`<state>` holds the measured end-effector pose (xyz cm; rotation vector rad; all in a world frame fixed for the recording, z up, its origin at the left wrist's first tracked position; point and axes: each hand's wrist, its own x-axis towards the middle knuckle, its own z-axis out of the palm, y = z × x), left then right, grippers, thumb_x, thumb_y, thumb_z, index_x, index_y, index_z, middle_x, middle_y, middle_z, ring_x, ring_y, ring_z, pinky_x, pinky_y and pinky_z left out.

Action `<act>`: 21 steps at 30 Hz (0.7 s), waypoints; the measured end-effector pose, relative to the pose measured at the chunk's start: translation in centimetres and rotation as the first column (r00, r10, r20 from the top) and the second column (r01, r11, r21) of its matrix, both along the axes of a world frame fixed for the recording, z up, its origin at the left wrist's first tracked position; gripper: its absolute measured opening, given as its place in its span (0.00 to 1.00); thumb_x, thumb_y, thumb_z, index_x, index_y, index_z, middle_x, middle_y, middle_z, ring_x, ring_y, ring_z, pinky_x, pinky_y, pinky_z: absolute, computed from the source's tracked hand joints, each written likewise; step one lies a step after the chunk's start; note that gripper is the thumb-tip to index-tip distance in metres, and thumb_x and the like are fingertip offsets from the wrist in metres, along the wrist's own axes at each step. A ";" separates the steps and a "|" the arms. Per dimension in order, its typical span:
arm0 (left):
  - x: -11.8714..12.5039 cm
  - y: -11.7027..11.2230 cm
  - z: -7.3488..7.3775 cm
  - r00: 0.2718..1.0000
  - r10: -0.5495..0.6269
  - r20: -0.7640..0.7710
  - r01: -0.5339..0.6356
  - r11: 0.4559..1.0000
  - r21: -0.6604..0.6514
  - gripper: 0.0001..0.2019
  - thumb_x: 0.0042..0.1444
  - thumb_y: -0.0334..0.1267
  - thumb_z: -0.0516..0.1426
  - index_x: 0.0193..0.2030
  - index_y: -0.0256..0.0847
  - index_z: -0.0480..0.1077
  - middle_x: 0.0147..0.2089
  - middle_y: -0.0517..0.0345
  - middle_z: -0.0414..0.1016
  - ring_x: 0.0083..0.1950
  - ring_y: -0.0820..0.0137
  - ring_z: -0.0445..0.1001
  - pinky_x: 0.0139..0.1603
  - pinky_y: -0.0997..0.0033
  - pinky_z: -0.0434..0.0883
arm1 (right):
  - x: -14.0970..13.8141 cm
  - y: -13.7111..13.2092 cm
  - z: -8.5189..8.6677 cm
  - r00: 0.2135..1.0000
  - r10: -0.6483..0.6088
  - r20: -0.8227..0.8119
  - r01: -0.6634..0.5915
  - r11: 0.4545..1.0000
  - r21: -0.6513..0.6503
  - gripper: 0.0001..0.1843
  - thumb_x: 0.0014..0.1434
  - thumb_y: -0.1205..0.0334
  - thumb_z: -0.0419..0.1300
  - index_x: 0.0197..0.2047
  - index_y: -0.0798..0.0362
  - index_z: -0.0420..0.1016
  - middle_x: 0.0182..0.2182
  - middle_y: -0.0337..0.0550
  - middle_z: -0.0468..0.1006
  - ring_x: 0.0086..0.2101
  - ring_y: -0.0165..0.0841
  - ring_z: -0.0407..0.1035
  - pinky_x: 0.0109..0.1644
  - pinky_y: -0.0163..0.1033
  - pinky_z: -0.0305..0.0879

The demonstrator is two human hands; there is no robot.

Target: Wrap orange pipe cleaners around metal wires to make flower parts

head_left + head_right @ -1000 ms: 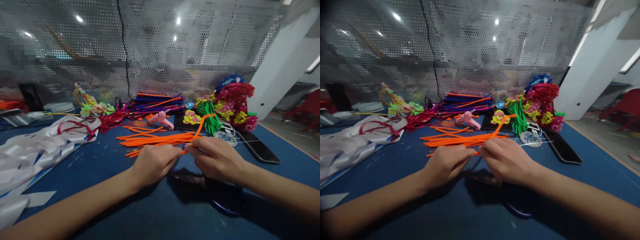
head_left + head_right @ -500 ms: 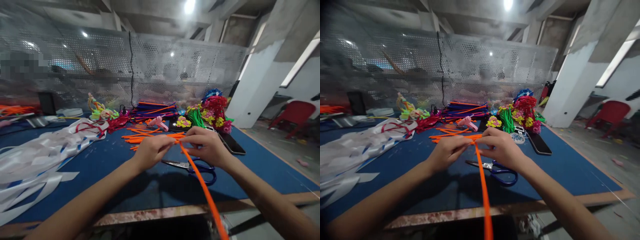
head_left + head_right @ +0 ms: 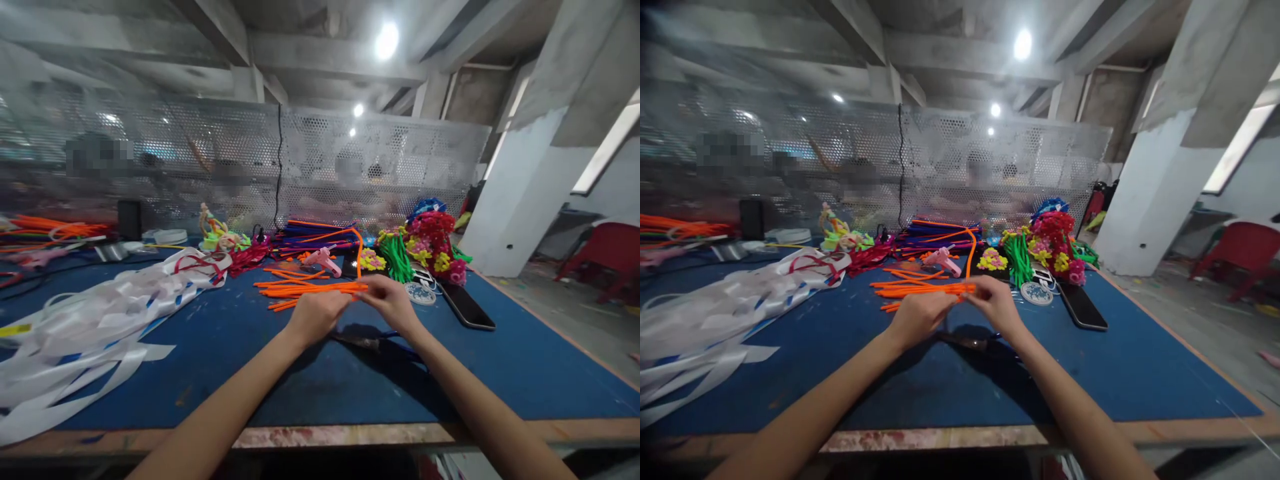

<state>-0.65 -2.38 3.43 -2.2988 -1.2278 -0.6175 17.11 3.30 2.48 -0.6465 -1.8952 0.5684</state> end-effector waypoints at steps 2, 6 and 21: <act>-0.2 0.0 -0.3 1.000 -0.016 -0.019 0.017 0.998 0.056 0.12 0.62 0.36 0.46 0.38 0.40 0.70 0.30 0.57 0.76 0.32 0.68 0.74 0.28 0.74 0.62 | 0.4 -0.5 0.1 0.984 -0.090 0.156 0.044 0.961 0.273 0.10 0.58 0.58 0.55 0.35 0.53 0.75 0.26 0.41 0.69 0.26 0.28 0.63 0.29 0.33 0.59; -0.5 -0.1 -0.5 0.999 -0.036 -0.026 0.040 0.985 0.169 0.11 0.61 0.35 0.47 0.37 0.41 0.70 0.27 0.59 0.75 0.29 0.69 0.73 0.27 0.73 0.61 | 1.0 -1.0 0.1 0.919 -0.242 0.310 0.026 0.824 0.566 0.11 0.58 0.66 0.52 0.40 0.55 0.74 0.32 0.47 0.71 0.32 0.32 0.65 0.34 0.34 0.61; -0.8 -0.3 -0.5 0.996 -0.082 -0.035 0.089 0.937 0.337 0.09 0.61 0.33 0.48 0.37 0.40 0.69 0.23 0.62 0.70 0.24 0.72 0.69 0.26 0.72 0.59 | 2.5 -1.3 0.6 0.949 -0.114 0.293 -0.082 0.810 0.580 0.08 0.62 0.65 0.50 0.39 0.52 0.71 0.32 0.43 0.71 0.32 0.29 0.66 0.35 0.32 0.63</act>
